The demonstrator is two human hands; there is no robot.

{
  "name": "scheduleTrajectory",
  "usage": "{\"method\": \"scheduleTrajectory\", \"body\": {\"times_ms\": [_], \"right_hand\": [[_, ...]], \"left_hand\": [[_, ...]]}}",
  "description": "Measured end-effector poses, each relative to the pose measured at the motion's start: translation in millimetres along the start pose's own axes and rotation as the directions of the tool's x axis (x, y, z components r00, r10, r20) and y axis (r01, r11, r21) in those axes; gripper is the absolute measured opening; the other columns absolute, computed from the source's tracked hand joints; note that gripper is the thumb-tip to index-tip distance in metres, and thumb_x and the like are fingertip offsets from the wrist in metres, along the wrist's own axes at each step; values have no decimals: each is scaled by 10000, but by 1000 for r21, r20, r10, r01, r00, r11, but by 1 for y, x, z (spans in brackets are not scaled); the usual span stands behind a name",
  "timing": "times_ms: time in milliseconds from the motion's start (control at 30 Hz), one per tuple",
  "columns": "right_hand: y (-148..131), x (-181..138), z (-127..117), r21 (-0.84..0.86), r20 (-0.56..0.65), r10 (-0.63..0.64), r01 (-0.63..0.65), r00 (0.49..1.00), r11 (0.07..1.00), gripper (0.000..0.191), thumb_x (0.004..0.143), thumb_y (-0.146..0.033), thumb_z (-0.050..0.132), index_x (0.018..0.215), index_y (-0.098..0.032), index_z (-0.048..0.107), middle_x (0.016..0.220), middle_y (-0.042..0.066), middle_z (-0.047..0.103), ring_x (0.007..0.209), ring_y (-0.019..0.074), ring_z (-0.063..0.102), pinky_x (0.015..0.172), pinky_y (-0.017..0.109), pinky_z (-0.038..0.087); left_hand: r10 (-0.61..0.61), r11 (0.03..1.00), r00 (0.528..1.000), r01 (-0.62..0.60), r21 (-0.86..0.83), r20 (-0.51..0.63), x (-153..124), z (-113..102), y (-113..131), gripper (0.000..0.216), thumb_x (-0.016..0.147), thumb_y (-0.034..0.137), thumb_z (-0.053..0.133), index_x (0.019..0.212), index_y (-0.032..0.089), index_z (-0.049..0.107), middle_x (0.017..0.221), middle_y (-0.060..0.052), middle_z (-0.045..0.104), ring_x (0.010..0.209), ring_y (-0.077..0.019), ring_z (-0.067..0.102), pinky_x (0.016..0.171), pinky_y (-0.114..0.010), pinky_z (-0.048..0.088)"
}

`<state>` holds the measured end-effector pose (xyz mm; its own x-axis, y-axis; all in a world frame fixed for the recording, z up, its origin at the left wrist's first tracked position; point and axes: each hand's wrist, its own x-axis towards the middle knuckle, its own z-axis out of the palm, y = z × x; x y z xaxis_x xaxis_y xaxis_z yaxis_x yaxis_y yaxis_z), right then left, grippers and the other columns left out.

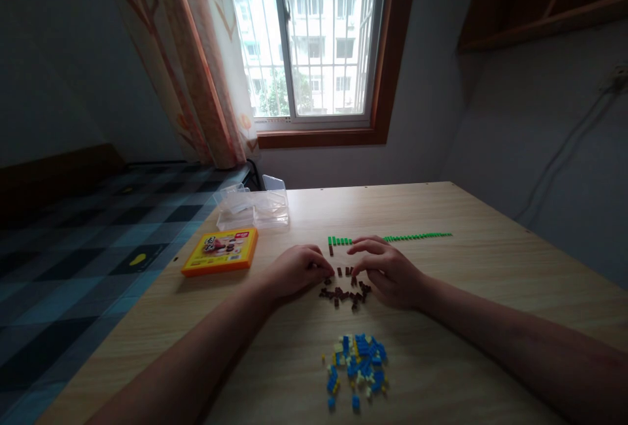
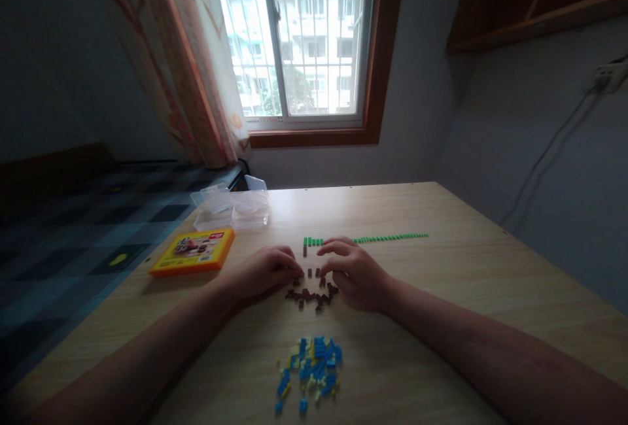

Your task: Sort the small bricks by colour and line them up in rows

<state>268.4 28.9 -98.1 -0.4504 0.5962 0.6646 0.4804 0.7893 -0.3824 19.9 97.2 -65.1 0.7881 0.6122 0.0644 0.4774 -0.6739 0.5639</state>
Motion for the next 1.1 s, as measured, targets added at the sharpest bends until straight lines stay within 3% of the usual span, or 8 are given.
{"method": "scheduleTrajectory", "body": {"times_ms": [233,467,733,1100], "right_hand": [[0,1,0,-1,-18,-4,4,1000,1000,366,755,19,480,844,-226,737,1117,76,679,1163,251,551,998,451,466],[0,1,-1,-8,-22,26,-26,999,1000,308,772,-8,483,757,-201,723,736,43,648,741,186,545,716,337,457],[4,0,-1,17,4,47,-47,999,999,291,745,-9,473,679,-189,691,673,34,603,695,179,533,684,320,424],[3,1,-2,50,49,29,-32,998,998,321,751,-19,462,728,-195,730,701,40,634,719,180,558,701,323,457]], "left_hand": [[-32,999,999,32,-9,-24,0,1,-1,149,829,240,658,889,203,790,844,-21,684,737,-141,614,702,-232,457],[-40,999,999,40,4,-30,1,2,-2,148,820,286,669,851,197,783,844,-25,683,743,-148,610,701,-242,456],[43,995,992,-33,-92,116,-1,-6,-1,146,803,310,709,828,195,797,845,-24,692,770,-145,629,726,-234,464],[-39,990,995,51,-134,92,-2,-4,-1,197,783,319,690,891,173,767,797,-21,689,713,-144,582,649,-235,444]]}}
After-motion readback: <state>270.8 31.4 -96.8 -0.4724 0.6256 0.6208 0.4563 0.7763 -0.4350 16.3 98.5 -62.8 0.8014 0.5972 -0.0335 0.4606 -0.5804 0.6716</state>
